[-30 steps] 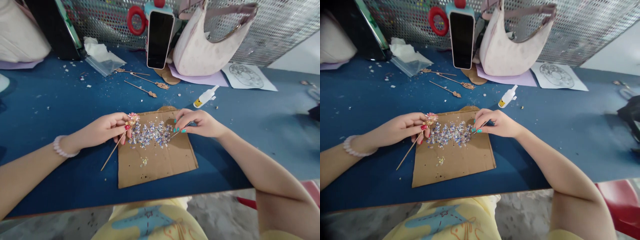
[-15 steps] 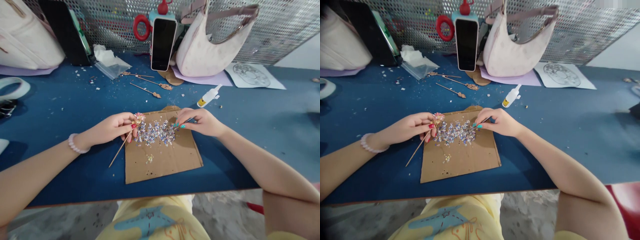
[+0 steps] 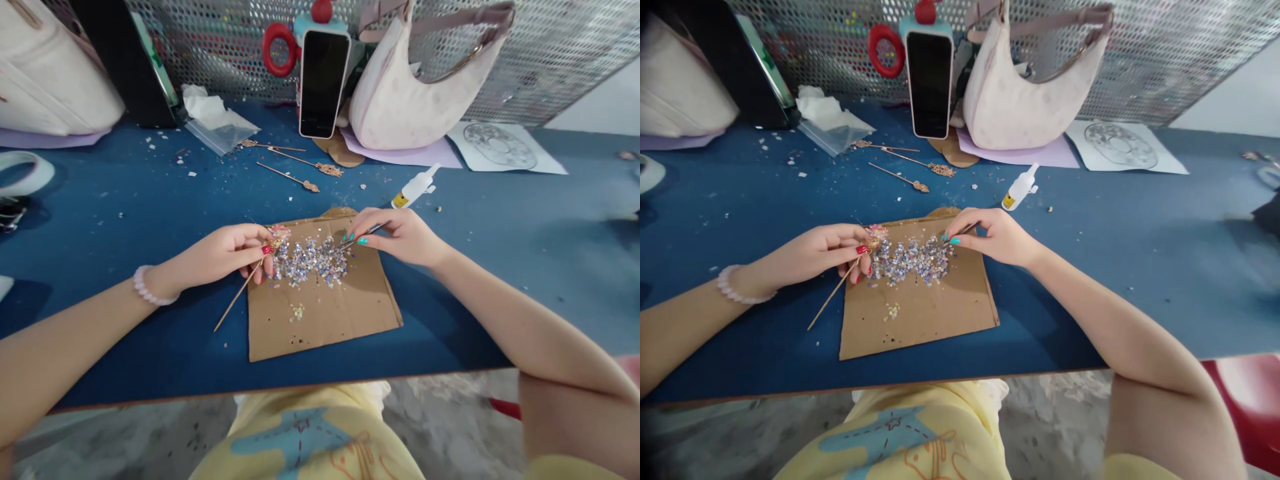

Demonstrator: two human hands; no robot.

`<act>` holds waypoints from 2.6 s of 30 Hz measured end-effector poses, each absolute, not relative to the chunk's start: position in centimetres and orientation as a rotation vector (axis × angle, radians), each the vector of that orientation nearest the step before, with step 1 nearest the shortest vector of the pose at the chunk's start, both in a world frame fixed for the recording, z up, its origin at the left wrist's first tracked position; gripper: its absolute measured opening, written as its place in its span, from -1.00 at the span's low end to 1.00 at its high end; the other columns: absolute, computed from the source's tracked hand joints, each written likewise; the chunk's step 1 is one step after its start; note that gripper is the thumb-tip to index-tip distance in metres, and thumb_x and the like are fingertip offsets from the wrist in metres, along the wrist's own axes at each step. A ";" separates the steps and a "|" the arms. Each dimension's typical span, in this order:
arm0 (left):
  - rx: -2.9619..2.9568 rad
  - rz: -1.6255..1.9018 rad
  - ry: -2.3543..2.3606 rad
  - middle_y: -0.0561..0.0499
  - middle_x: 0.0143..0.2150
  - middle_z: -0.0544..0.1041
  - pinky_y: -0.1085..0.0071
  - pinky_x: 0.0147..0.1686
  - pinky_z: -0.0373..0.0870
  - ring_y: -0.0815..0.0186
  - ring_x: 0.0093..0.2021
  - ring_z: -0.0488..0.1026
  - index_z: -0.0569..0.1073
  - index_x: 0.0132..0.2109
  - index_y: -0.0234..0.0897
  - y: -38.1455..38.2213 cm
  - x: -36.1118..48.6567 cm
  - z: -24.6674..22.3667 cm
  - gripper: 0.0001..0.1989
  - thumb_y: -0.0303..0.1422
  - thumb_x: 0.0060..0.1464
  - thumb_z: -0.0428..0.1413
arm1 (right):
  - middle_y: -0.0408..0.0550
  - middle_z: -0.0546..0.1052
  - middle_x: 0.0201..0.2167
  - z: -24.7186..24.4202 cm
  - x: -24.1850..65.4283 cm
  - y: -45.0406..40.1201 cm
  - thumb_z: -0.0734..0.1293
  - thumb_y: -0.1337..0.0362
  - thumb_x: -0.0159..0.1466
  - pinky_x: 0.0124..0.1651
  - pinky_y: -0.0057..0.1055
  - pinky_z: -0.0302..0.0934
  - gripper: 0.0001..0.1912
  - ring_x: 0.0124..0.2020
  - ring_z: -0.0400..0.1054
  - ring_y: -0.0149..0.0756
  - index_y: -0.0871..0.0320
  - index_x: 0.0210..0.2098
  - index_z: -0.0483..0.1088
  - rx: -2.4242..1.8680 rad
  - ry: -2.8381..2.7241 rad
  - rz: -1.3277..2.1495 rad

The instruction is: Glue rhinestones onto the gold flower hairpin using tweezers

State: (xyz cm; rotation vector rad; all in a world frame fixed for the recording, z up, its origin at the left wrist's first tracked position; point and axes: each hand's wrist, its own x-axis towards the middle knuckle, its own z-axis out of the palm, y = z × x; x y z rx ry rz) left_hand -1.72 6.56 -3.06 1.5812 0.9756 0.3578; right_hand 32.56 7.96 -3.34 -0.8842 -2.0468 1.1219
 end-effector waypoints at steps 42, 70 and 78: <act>1.654 0.381 0.959 0.00 -0.30 0.70 0.45 -0.49 0.35 0.41 -0.52 0.58 0.38 -0.02 -0.29 3.3 1.3 -2.1 -0.84 -0.33 0.31 0.06 | 0.01 0.64 -0.02 -2.7 30.0 1.2 0.40 0.31 0.31 -0.12 -0.45 0.49 -0.94 -0.09 0.58 -0.35 0.15 -0.29 0.53 -0.845 -2.091 1.167; 1.730 0.188 0.884 -0.03 -0.29 0.69 0.46 -0.42 0.46 0.43 -0.52 0.51 0.42 0.14 -0.36 2.9 1.4 -2.0 -0.62 -0.28 0.25 0.07 | -0.07 0.66 -0.25 -2.3 30.9 1.4 0.41 0.40 0.34 -0.08 -0.44 0.46 -0.91 -0.18 0.57 -0.40 0.14 -0.32 0.49 -0.600 -2.295 0.878; 1.718 0.185 0.899 -0.01 -0.31 0.69 0.45 -0.43 0.45 0.43 -0.53 0.51 0.44 0.11 -0.32 2.8 1.4 -1.9 -0.64 -0.27 0.23 0.08 | -0.08 0.65 -0.28 -2.3 30.9 1.4 0.41 0.39 0.34 -0.09 -0.43 0.46 -0.89 -0.19 0.57 -0.40 0.12 -0.33 0.50 -0.593 -2.275 0.898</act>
